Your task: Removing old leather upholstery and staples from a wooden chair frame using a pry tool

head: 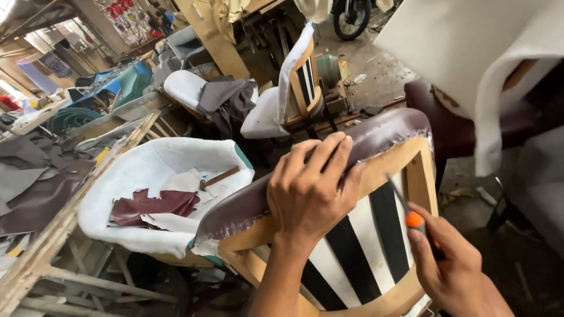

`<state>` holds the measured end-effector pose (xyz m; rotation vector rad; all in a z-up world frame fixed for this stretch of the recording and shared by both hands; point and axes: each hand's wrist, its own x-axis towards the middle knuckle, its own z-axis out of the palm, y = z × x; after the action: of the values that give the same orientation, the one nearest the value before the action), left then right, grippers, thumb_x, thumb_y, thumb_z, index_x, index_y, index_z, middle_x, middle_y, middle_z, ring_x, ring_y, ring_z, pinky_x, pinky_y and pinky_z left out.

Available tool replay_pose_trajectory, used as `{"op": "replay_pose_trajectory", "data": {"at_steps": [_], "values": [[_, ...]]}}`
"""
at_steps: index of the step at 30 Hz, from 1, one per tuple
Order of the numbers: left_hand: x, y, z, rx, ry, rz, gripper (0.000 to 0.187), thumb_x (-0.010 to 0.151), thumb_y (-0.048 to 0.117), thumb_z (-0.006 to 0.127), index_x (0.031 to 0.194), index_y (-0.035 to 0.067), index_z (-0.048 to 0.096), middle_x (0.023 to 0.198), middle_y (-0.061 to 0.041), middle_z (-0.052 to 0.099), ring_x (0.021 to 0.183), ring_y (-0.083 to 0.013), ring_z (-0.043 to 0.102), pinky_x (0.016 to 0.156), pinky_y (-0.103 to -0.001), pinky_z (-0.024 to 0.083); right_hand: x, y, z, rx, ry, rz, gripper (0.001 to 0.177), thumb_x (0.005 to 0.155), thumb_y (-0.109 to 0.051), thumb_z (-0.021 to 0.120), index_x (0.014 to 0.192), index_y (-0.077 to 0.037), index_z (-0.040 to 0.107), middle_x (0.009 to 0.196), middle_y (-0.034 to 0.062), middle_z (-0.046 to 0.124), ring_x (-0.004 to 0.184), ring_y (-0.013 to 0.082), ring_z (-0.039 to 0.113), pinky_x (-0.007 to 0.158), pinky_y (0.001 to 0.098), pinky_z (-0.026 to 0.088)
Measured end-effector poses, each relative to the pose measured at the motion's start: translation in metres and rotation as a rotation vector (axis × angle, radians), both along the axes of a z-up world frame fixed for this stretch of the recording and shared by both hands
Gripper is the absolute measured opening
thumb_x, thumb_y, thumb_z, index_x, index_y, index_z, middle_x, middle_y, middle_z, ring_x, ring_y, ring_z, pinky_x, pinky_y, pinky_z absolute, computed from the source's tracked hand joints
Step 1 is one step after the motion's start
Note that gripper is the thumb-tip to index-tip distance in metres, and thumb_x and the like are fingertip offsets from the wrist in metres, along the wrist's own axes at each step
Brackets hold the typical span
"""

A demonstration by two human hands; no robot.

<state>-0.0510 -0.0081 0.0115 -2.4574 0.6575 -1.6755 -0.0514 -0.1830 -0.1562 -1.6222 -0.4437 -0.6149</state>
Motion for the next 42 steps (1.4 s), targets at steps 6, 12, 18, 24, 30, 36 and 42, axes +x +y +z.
{"op": "replay_pose_trajectory", "data": {"at_steps": [6, 12, 18, 24, 30, 36, 42], "values": [[0.001, -0.001, 0.005, -0.163, 0.151, 0.033, 0.028, 0.095, 0.027, 0.065, 0.110, 0.006, 0.075, 0.116, -0.015, 0.073, 0.094, -0.0289, 0.070, 0.073, -0.042, 0.056, 0.026, 0.011, -0.005, -0.162, -0.056, -0.141, 0.039, 0.101, -0.016, 0.054, 0.138, -0.010, 0.062, 0.092, 0.0037, 0.061, 0.067, 0.0125, 0.054, 0.065, 0.0256, 0.044], [0.005, 0.002, 0.002, -0.177, 0.213, 0.118, 0.033, 0.093, 0.036, 0.064, 0.113, 0.012, 0.075, 0.115, -0.013, 0.073, 0.095, -0.0267, 0.070, 0.071, -0.041, 0.052, 0.039, 0.018, -0.006, -0.115, -0.218, -0.148, 0.033, 0.097, -0.006, 0.061, 0.130, -0.005, 0.065, 0.102, 0.0102, 0.064, 0.079, 0.0145, 0.061, 0.073, 0.0253, 0.048], [0.006, 0.004, 0.002, -0.173, 0.207, 0.126, 0.032, 0.094, 0.036, 0.064, 0.114, 0.013, 0.075, 0.111, -0.008, 0.075, 0.090, -0.0244, 0.070, 0.065, -0.040, 0.051, 0.042, 0.023, -0.013, -0.109, -0.370, -0.285, 0.034, 0.094, 0.001, 0.073, 0.127, -0.005, 0.068, 0.107, 0.0155, 0.062, 0.088, 0.0196, 0.060, 0.079, 0.0276, 0.052], [0.006, 0.004, 0.003, -0.181, 0.205, 0.122, 0.033, 0.093, 0.036, 0.065, 0.112, 0.013, 0.076, 0.109, -0.007, 0.075, 0.090, -0.0235, 0.069, 0.064, -0.039, 0.051, 0.050, 0.031, -0.016, -0.119, -0.505, -0.438, 0.034, 0.093, 0.005, 0.077, 0.123, -0.009, 0.071, 0.103, 0.0113, 0.067, 0.091, 0.0237, 0.057, 0.083, 0.0340, 0.050], [0.009, 0.005, 0.004, -0.176, 0.202, 0.109, 0.035, 0.094, 0.037, 0.064, 0.114, 0.011, 0.075, 0.110, -0.008, 0.075, 0.090, -0.0236, 0.069, 0.065, -0.039, 0.051, 0.054, 0.034, -0.014, -0.130, -0.535, -0.509, 0.035, 0.094, 0.002, 0.080, 0.124, -0.013, 0.072, 0.105, 0.0126, 0.064, 0.085, 0.0242, 0.053, 0.082, 0.0356, 0.046], [0.010, 0.005, 0.005, -0.183, 0.214, 0.109, 0.034, 0.093, 0.036, 0.066, 0.113, 0.011, 0.075, 0.110, -0.006, 0.074, 0.086, -0.0223, 0.069, 0.062, -0.038, 0.052, 0.054, 0.030, -0.015, -0.168, -0.483, -0.537, 0.036, 0.094, 0.003, 0.080, 0.123, -0.015, 0.073, 0.101, 0.0064, 0.064, 0.079, 0.0205, 0.051, 0.085, 0.0364, 0.042], [0.010, 0.004, 0.003, -0.189, 0.187, 0.106, 0.033, 0.092, 0.035, 0.065, 0.112, 0.011, 0.076, 0.110, -0.007, 0.074, 0.087, -0.0233, 0.069, 0.065, -0.039, 0.051, 0.059, 0.033, -0.015, -0.165, -0.532, -0.565, 0.034, 0.093, 0.006, 0.080, 0.120, -0.014, 0.074, 0.105, 0.0091, 0.064, 0.082, 0.0212, 0.053, 0.086, 0.0381, 0.042]]}}
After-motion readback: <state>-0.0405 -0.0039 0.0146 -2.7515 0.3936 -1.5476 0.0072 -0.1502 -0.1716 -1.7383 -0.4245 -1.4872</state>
